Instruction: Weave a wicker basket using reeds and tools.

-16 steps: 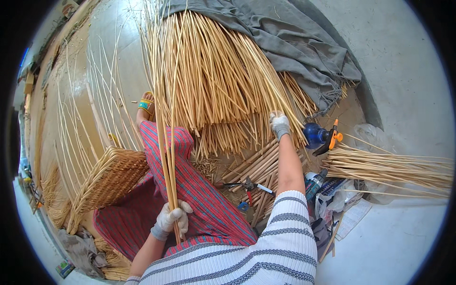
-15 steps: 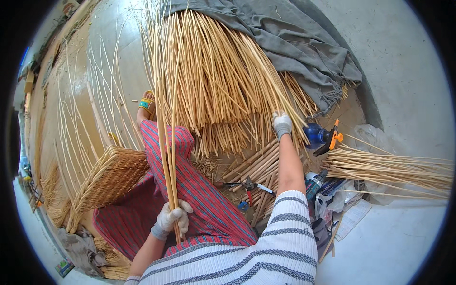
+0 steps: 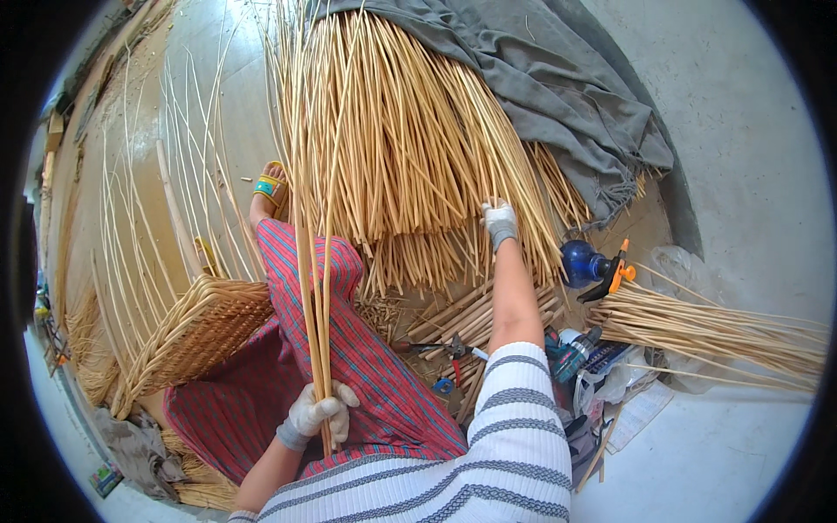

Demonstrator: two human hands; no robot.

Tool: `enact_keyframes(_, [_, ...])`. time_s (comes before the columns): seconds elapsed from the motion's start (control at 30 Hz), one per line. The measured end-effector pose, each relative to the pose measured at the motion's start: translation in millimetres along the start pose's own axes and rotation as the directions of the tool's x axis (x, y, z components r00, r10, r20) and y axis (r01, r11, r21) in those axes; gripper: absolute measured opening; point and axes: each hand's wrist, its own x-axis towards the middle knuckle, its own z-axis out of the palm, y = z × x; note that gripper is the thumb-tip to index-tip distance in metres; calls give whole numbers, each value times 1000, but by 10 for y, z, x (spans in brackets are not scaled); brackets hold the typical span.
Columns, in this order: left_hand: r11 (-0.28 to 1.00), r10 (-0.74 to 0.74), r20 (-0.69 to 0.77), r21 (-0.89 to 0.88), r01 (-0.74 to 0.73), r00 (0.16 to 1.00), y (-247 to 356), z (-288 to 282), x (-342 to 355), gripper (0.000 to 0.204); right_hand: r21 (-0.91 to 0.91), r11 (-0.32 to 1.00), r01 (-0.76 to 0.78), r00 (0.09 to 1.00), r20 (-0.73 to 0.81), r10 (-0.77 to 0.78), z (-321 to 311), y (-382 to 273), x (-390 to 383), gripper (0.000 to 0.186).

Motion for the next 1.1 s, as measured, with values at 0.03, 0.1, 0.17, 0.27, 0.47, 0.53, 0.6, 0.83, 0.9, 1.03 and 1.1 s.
enact_keyframes(0.03, [1000,21,3,-8,-21,1000,8,3,3,50,76,995,-71,997,-14,72,79,-31,2,20])
enact_keyframes(0.1, [1000,-5,-4,-8,5,1000,15,5,4,51,-137,991,2,1000,7,-1,212,-97,-49,25])
enact_keyframes(0.17, [999,-16,-11,-31,16,1000,16,-1,9,51,-502,862,-75,963,-262,-69,309,-162,-137,40])
enact_keyframes(0.27, [999,-2,-6,-50,2,1000,18,-16,28,50,-718,690,-88,951,-266,-156,405,-230,-270,52])
enact_keyframes(0.47, [999,-22,24,-31,22,999,29,-40,39,47,-722,687,-76,973,-203,-106,266,-310,-388,39])
enact_keyframes(0.53, [998,-53,17,-29,53,998,34,-45,34,47,-810,576,-108,953,-249,-171,1,-367,-389,39])
enact_keyframes(0.6, [999,-30,16,-17,30,999,33,-52,30,47,-838,536,-100,936,-262,-236,-404,-415,-407,35])
enact_keyframes(0.83, [1000,-7,72,-26,9,997,1,-66,29,47,-773,620,-133,989,-141,37,-1495,-352,-393,17])
enact_keyframes(0.9, [1000,6,68,-27,-4,998,-3,-67,28,47,-687,712,-147,989,-104,104,-1459,-272,-389,16])
enact_keyframes(1.03, [1000,24,69,-15,-23,997,-10,-64,19,48,-528,819,-227,973,-88,214,-1225,-152,-464,18])
enact_keyframes(1.1, [1000,22,65,-17,-21,998,-13,-63,17,49,-579,791,-196,980,-81,184,-1135,-139,-523,20])
